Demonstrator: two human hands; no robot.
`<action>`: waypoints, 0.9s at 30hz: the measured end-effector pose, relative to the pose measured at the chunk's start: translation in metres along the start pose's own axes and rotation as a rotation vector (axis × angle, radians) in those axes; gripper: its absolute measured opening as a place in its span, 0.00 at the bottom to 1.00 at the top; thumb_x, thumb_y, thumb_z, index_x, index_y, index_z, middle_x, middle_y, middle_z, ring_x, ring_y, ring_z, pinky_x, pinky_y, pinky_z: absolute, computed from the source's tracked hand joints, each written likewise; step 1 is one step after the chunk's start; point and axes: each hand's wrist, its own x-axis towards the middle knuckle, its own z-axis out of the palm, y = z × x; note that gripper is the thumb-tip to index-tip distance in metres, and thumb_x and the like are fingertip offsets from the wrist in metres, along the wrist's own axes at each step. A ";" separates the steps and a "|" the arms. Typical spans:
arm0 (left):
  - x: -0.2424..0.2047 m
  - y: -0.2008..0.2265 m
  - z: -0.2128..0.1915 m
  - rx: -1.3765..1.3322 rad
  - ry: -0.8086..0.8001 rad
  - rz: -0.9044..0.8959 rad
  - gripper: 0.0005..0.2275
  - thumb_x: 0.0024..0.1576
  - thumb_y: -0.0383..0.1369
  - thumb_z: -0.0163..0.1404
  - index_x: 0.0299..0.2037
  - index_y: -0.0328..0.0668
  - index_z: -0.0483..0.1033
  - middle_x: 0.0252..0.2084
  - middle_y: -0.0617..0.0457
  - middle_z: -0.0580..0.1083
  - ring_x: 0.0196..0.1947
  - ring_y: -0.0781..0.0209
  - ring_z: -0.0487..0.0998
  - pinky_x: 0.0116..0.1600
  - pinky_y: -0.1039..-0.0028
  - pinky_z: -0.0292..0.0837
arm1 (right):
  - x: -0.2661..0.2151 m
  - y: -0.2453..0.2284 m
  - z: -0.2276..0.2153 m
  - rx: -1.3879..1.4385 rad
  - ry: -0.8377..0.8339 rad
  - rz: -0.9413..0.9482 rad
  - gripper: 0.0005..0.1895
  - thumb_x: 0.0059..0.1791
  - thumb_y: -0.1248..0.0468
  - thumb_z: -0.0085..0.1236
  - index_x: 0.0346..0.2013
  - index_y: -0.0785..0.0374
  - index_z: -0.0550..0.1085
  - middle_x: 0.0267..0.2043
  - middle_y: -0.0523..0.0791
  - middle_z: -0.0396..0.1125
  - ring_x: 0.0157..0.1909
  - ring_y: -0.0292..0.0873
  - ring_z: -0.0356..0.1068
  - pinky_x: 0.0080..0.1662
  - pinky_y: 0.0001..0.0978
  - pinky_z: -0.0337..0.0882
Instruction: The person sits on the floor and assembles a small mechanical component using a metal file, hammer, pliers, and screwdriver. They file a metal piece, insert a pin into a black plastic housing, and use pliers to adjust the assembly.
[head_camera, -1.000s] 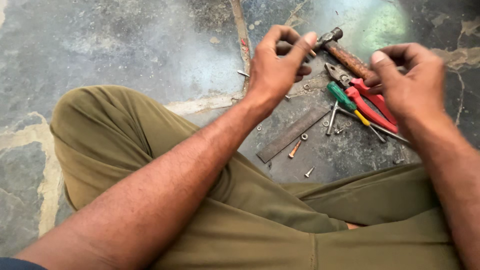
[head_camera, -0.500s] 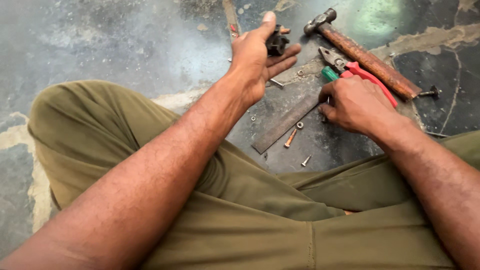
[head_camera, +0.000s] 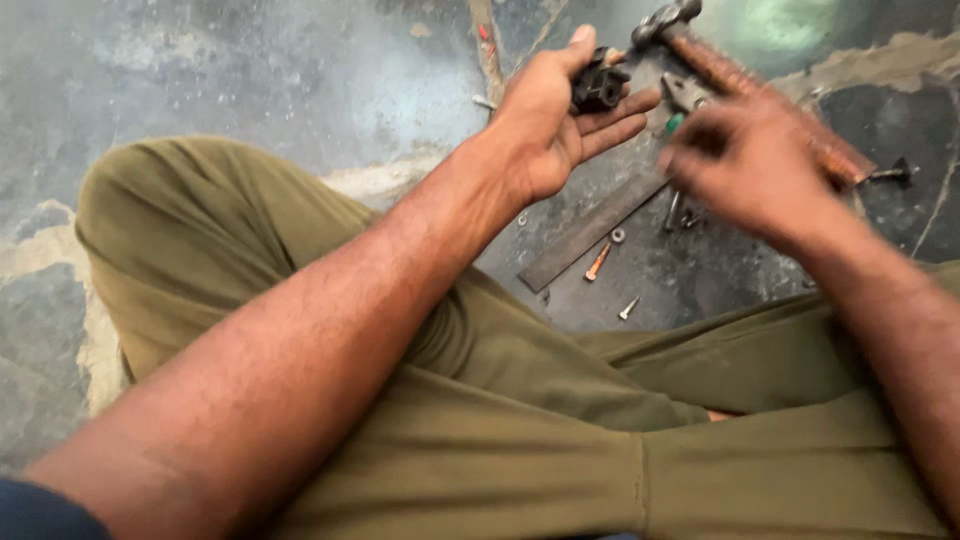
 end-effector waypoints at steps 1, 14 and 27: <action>-0.002 -0.004 0.000 0.012 0.024 -0.038 0.21 0.64 0.46 0.40 0.51 0.30 0.70 0.47 0.39 0.76 0.49 0.44 0.82 0.56 0.55 0.81 | -0.001 -0.002 0.001 0.274 0.061 0.055 0.11 0.50 0.63 0.67 0.41 0.67 0.79 0.37 0.50 0.76 0.37 0.45 0.77 0.42 0.40 0.77; -0.002 -0.012 0.009 0.144 -0.064 -0.150 0.19 0.63 0.48 0.44 0.48 0.38 0.74 0.44 0.48 0.79 0.45 0.52 0.83 0.54 0.58 0.80 | -0.003 -0.040 -0.012 0.258 0.450 -0.394 0.04 0.54 0.76 0.61 0.44 0.73 0.79 0.41 0.50 0.75 0.42 0.40 0.77 0.45 0.28 0.77; -0.003 -0.009 -0.001 -0.168 -0.290 -0.245 0.19 0.66 0.45 0.43 0.50 0.33 0.72 0.46 0.43 0.76 0.47 0.48 0.81 0.58 0.57 0.80 | -0.007 -0.045 -0.021 -0.025 0.494 -0.622 0.08 0.54 0.78 0.58 0.47 0.71 0.78 0.45 0.52 0.74 0.46 0.47 0.77 0.48 0.32 0.75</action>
